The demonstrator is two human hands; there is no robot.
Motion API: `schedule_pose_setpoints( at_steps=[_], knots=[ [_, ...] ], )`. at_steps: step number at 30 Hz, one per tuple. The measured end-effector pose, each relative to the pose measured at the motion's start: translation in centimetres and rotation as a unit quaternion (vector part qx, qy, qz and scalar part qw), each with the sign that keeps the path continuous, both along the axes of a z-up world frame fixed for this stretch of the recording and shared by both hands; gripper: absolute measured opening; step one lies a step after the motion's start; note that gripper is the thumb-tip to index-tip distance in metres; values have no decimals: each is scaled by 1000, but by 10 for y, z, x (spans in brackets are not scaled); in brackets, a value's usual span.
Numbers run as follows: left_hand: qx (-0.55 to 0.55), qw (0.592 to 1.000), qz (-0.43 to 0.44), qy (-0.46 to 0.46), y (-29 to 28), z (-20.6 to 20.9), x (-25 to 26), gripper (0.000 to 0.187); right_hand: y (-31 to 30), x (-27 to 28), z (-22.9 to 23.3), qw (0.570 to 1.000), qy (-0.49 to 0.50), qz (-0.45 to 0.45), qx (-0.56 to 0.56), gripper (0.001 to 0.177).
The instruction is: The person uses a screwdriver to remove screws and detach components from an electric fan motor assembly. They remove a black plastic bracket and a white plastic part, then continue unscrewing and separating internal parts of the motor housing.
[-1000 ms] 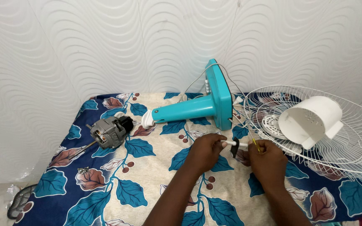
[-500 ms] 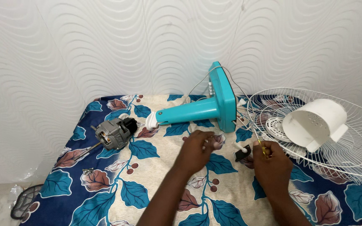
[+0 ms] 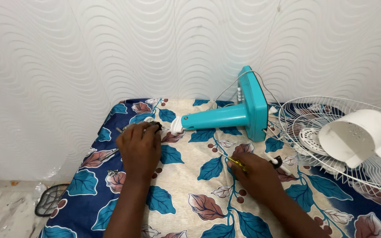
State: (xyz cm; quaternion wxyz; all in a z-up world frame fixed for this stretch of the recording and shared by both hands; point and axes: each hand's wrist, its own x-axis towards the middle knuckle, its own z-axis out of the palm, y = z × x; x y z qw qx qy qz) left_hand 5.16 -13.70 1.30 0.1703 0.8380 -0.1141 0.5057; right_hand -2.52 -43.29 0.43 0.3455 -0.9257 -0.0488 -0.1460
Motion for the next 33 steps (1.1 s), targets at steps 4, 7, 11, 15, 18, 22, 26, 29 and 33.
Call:
schedule_pose_setpoints(
  at_steps=[4, 7, 11, 15, 18, 22, 26, 29, 33],
  knots=[
    [-42, 989, 141, -26, 15, -6, -1, 46, 19, 19, -8, 990, -95, 88, -52, 29],
    [-149, 979, 134, 47, 23, -11, 3, 63, 30, 31, -17, 983, -117, 135, -40, 32],
    [-160, 969, 137, 126, 26, -16, 6, 74, 47, 44, -22, 962, -175, 207, -13, 34],
    [-181, 964, 105, 164, 28, -19, 10, 79, 60, 50, -19, 978, -72, 191, 37, 29],
    [-189, 964, 92, 162, 30, -23, 13, 78, 69, 55, -16, 976, -71, 199, 43, 29],
    [-162, 974, 78, 139, 32, -30, 18, 74, 74, 65, -14, 978, -72, 194, 37, 30],
    [-118, 987, 47, 100, 32, -34, 19, 73, 74, 70, -16, 984, -14, 150, 92, 33],
    [-97, 990, 33, 98, 29, -32, 18, 70, 74, 70, -15, 984, 13, 129, 125, 34],
    [-102, 991, -25, 86, 27, -27, 10, 73, 72, 68, -15, 979, 31, 129, 154, 30]
  ],
)
